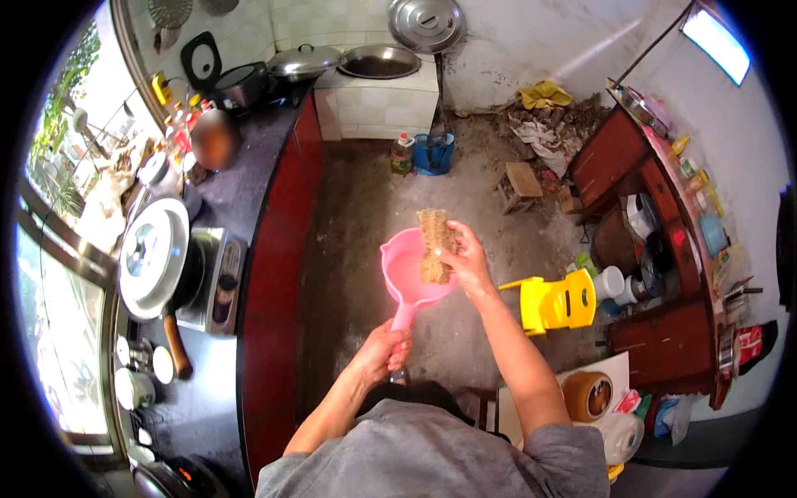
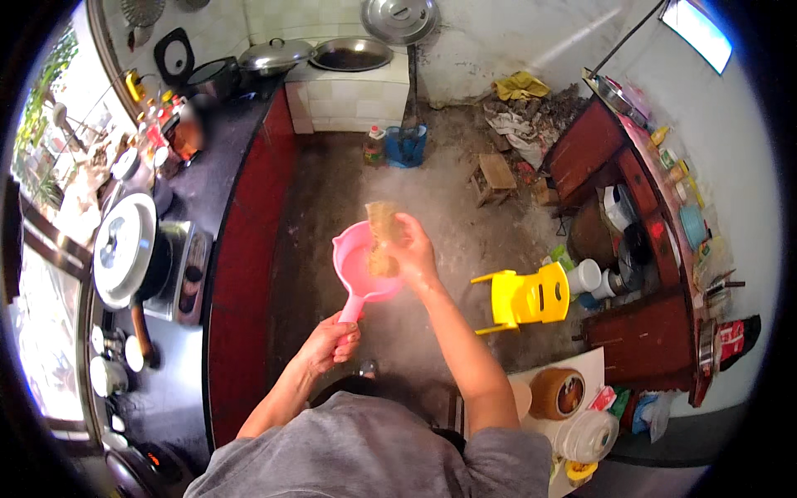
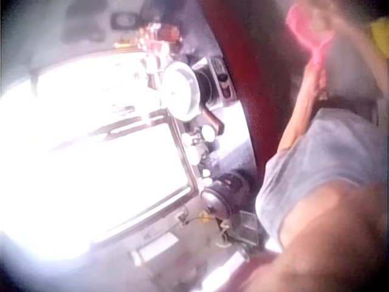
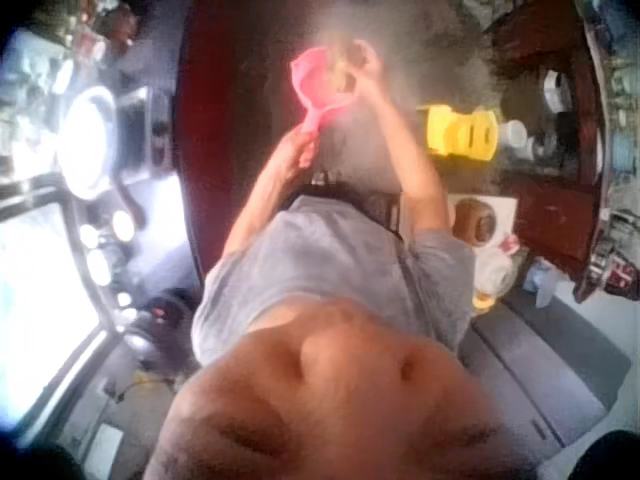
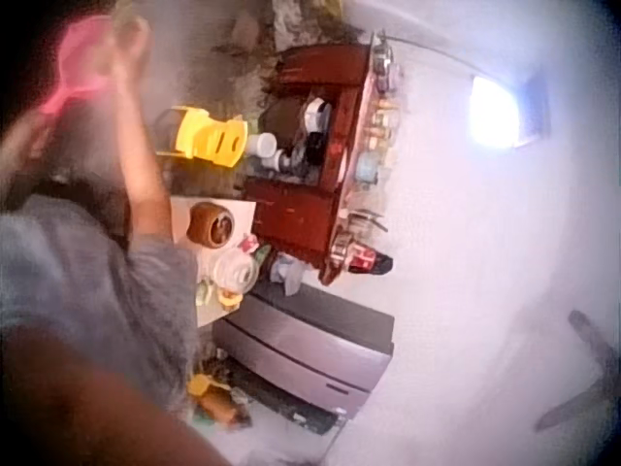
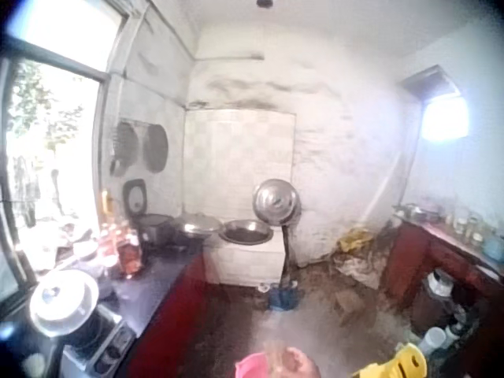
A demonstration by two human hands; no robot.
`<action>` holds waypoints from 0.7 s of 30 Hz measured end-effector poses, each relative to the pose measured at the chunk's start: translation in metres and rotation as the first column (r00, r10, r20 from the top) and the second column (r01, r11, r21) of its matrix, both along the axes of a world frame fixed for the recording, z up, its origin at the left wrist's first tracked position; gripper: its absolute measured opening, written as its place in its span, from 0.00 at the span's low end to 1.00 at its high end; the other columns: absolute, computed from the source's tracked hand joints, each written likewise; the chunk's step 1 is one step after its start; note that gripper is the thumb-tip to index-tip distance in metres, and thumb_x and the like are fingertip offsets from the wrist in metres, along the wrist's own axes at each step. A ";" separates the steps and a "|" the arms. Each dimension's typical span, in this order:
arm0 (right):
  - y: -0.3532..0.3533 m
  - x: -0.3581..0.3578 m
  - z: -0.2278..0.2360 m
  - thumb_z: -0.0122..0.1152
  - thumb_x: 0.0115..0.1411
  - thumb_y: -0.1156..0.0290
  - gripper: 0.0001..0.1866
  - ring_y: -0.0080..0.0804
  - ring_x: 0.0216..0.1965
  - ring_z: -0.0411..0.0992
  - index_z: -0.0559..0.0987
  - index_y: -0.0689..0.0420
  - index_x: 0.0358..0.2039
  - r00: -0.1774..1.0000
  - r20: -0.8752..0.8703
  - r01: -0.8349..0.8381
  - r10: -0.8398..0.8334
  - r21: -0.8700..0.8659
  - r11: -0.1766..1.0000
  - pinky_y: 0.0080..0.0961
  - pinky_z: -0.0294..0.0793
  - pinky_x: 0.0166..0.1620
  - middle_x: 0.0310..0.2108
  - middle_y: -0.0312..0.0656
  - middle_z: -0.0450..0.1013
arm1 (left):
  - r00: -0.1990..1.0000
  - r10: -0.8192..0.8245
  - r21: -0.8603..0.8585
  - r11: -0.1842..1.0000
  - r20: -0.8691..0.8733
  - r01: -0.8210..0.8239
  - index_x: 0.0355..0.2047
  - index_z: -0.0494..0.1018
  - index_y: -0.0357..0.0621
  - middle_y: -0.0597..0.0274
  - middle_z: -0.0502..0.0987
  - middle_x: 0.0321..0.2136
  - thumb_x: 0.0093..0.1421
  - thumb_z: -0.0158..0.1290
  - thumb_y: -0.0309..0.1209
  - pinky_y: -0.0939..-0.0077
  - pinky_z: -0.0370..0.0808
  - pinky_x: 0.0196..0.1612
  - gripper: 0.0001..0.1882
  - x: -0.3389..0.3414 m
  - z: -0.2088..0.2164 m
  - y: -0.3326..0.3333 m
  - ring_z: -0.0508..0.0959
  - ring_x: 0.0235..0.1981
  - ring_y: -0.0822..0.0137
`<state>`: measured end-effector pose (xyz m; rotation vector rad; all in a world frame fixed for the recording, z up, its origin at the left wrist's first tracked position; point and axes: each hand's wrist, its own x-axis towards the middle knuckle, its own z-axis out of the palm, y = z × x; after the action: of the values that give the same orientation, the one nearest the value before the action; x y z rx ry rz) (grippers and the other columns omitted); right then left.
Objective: The person scrubs a large metal pot with a sponge and water, repeatedly rinsing the sponge at the sink. They then move to a table, pick up a metal bowl containing yellow food pieces, and walk outside to pour the contents into a larger container.
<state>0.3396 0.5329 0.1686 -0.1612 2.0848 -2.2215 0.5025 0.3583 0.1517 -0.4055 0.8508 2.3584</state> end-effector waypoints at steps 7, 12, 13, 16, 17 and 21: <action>0.000 -0.194 0.001 0.60 0.49 0.82 0.32 0.27 0.46 0.70 0.64 0.63 0.56 1.000 0.025 0.019 -0.017 -0.073 0.997 0.23 0.70 0.48 0.48 0.43 0.70 | 0.997 -0.073 0.024 0.997 -0.031 0.074 0.45 0.61 0.41 0.68 0.63 0.17 0.58 0.46 0.25 0.84 0.52 0.09 0.14 -0.217 0.014 -0.015 0.58 0.09 0.78; -0.046 -0.341 -0.014 0.57 0.54 0.82 0.25 0.24 0.46 0.69 0.67 0.65 0.54 0.998 0.058 -0.026 0.035 -0.153 0.988 0.20 0.68 0.49 0.49 0.41 0.70 | 0.998 -0.048 -0.098 0.994 -0.027 0.045 0.45 0.62 0.42 0.68 0.63 0.17 0.58 0.46 0.25 0.84 0.52 0.09 0.14 -0.369 0.009 -0.051 0.58 0.09 0.77; -0.061 -0.376 -0.014 0.58 0.53 0.81 0.26 0.24 0.47 0.69 0.68 0.65 0.54 0.997 0.053 -0.048 0.058 -0.168 0.985 0.21 0.68 0.50 0.49 0.42 0.70 | 0.999 -0.038 -0.130 0.991 -0.022 0.035 0.46 0.63 0.43 0.68 0.63 0.17 0.59 0.47 0.26 0.84 0.52 0.10 0.14 -0.393 0.011 -0.064 0.58 0.09 0.78; -0.110 -0.473 -0.019 0.60 0.51 0.80 0.27 0.26 0.49 0.68 0.69 0.64 0.54 0.993 0.056 -0.095 0.106 -0.172 0.980 0.22 0.67 0.51 0.49 0.44 0.70 | 0.998 0.063 -0.133 0.989 -0.031 -0.067 0.45 0.63 0.43 0.67 0.63 0.17 0.57 0.48 0.25 0.84 0.52 0.09 0.15 -0.473 0.016 -0.105 0.58 0.09 0.78; -0.131 -0.503 -0.020 0.60 0.51 0.80 0.27 0.26 0.48 0.68 0.69 0.64 0.54 0.993 0.052 -0.097 0.106 -0.162 0.982 0.22 0.68 0.51 0.49 0.44 0.70 | 0.995 0.092 -0.143 0.985 -0.037 -0.097 0.45 0.63 0.43 0.66 0.64 0.17 0.57 0.48 0.25 0.84 0.52 0.09 0.15 -0.498 0.019 -0.122 0.58 0.09 0.77; -0.193 -0.619 -0.028 0.61 0.52 0.77 0.24 0.26 0.45 0.70 0.71 0.63 0.51 0.984 0.116 -0.109 0.135 -0.203 0.973 0.23 0.69 0.48 0.46 0.42 0.72 | 0.973 0.222 -0.210 0.950 -0.059 -0.230 0.39 0.61 0.45 0.65 0.65 0.18 0.57 0.47 0.25 0.83 0.52 0.09 0.10 -0.596 0.028 -0.175 0.59 0.08 0.77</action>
<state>-0.2795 0.3400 0.1403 -0.1502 1.7409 -2.2939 -0.0936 0.1836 0.1801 -0.5799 1.1369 2.4946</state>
